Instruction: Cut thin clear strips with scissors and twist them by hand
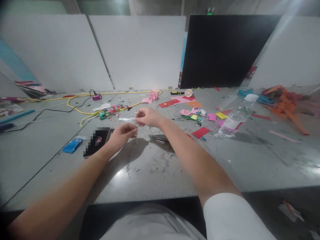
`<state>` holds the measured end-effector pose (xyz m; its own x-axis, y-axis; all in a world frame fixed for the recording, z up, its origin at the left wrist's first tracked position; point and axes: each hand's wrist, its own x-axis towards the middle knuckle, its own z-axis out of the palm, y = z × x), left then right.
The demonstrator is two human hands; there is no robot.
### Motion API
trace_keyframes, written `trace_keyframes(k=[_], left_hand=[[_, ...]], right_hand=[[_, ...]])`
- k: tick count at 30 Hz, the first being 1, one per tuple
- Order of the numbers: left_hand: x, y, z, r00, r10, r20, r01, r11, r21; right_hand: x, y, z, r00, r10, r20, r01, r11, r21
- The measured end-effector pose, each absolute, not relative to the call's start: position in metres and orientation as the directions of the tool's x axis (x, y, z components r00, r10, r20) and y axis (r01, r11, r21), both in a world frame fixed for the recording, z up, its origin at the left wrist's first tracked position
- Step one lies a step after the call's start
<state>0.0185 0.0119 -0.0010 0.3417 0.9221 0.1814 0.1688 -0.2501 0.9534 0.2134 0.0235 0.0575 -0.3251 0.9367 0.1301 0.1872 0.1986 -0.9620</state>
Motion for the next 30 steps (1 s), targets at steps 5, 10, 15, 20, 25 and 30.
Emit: trace_keyframes(k=[5,10,15,20,25,30], left_hand=[[0.019,0.011,0.0,0.337,0.925,0.173,0.168,-0.24,0.956],[0.018,0.011,0.0,0.342,0.923,0.176,0.167,-0.244,0.955],[0.018,0.012,-0.001,0.348,0.923,0.166,0.181,-0.239,0.954],[0.018,0.013,0.0,0.36,0.917,0.172,0.164,-0.243,0.956],[0.017,0.013,-0.001,0.392,0.901,0.186,0.173,-0.271,0.947],[0.018,0.014,-0.002,0.377,0.91,0.172,0.194,-0.259,0.946]], right_hand=[[0.212,0.026,0.052,-0.335,0.935,0.12,0.177,0.187,-0.966],[0.214,0.03,0.048,-0.361,0.924,0.127,0.177,0.202,-0.963],[0.215,0.028,0.052,-0.367,0.925,0.098,0.223,0.19,-0.956],[0.216,0.026,0.058,-0.345,0.934,0.094,0.215,0.176,-0.961],[0.218,0.025,0.062,-0.335,0.935,0.117,0.237,0.204,-0.95],[0.221,0.027,0.062,-0.247,0.961,0.122,0.221,0.179,-0.959]])
